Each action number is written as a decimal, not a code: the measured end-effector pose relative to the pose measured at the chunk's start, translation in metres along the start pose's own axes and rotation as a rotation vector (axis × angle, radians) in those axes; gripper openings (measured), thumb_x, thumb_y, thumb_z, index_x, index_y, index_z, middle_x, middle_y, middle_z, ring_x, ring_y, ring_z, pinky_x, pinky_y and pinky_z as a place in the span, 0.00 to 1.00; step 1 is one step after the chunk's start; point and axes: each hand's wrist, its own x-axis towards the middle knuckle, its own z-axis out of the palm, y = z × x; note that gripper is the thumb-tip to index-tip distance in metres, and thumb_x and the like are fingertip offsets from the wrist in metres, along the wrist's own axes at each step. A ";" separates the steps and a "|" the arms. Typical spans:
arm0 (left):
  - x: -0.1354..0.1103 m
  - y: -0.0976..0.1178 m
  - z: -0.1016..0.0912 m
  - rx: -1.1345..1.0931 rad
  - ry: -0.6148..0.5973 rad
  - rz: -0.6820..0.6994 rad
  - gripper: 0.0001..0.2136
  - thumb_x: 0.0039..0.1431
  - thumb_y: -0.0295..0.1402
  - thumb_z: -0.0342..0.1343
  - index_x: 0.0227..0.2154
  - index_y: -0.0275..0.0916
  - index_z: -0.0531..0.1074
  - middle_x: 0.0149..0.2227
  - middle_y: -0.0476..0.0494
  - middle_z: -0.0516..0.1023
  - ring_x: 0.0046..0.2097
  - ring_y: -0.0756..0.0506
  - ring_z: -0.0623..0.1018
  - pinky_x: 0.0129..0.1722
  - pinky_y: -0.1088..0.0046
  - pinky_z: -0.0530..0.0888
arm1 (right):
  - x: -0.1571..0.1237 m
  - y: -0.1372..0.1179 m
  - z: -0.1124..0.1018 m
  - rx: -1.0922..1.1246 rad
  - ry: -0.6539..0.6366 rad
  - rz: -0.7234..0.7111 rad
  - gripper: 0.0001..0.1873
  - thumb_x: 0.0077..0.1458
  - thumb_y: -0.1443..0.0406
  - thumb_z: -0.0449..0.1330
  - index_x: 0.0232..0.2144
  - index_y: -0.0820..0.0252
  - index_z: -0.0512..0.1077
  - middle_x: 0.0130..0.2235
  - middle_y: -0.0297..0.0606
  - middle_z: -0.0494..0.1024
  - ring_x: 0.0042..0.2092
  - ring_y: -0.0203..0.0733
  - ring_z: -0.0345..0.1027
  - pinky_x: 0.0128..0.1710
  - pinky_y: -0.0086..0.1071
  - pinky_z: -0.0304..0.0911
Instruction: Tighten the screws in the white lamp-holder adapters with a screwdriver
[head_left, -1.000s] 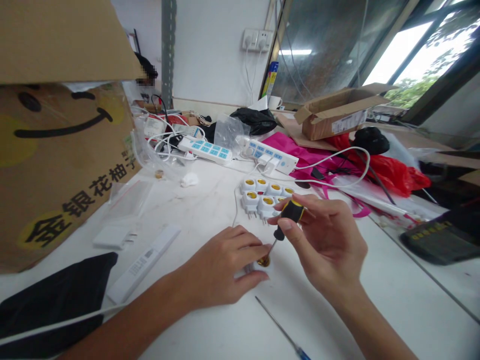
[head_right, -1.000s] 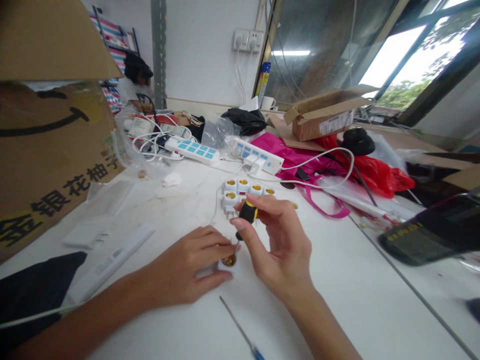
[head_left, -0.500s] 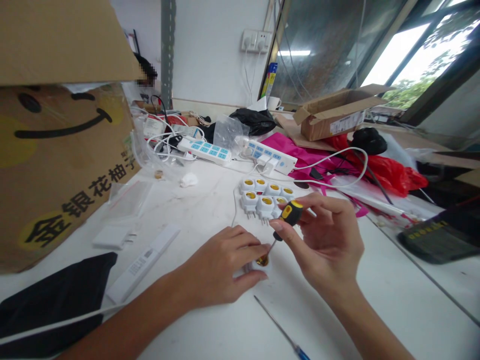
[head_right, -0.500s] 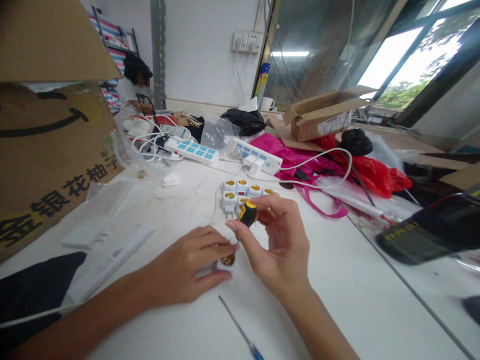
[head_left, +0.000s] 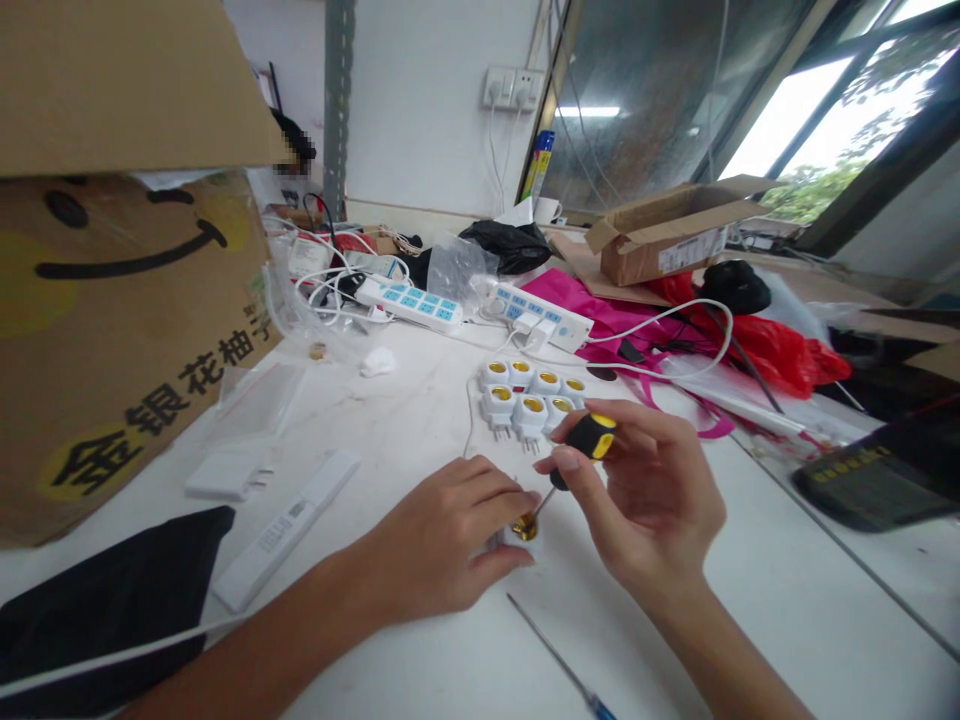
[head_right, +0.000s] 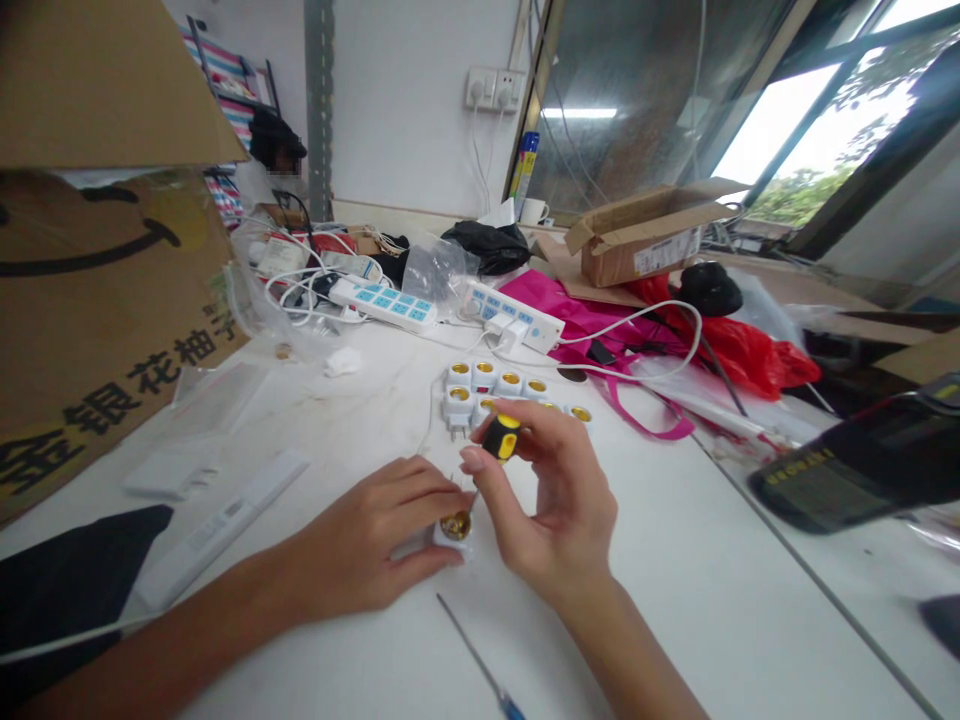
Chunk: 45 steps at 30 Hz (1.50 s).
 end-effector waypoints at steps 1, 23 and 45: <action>0.000 0.001 0.000 0.008 0.006 0.011 0.14 0.72 0.33 0.66 0.57 0.37 0.77 0.52 0.37 0.87 0.54 0.37 0.82 0.55 0.55 0.81 | 0.000 0.001 0.001 -0.018 0.030 -0.031 0.24 0.62 0.75 0.71 0.57 0.50 0.77 0.47 0.37 0.80 0.42 0.42 0.81 0.37 0.37 0.83; 0.000 -0.001 -0.002 0.090 0.121 -0.033 0.16 0.68 0.22 0.64 0.56 0.41 0.75 0.51 0.39 0.84 0.53 0.37 0.80 0.54 0.54 0.82 | -0.018 -0.006 -0.038 -0.353 -0.089 0.003 0.19 0.67 0.66 0.71 0.58 0.51 0.77 0.50 0.43 0.89 0.44 0.47 0.88 0.45 0.40 0.85; 0.002 0.023 -0.001 0.031 0.325 0.017 0.21 0.68 0.19 0.58 0.60 0.45 0.75 0.53 0.38 0.85 0.57 0.37 0.82 0.58 0.55 0.85 | -0.129 -0.004 -0.166 -1.052 -0.205 0.138 0.28 0.74 0.58 0.59 0.71 0.56 0.69 0.66 0.53 0.81 0.63 0.61 0.81 0.58 0.53 0.82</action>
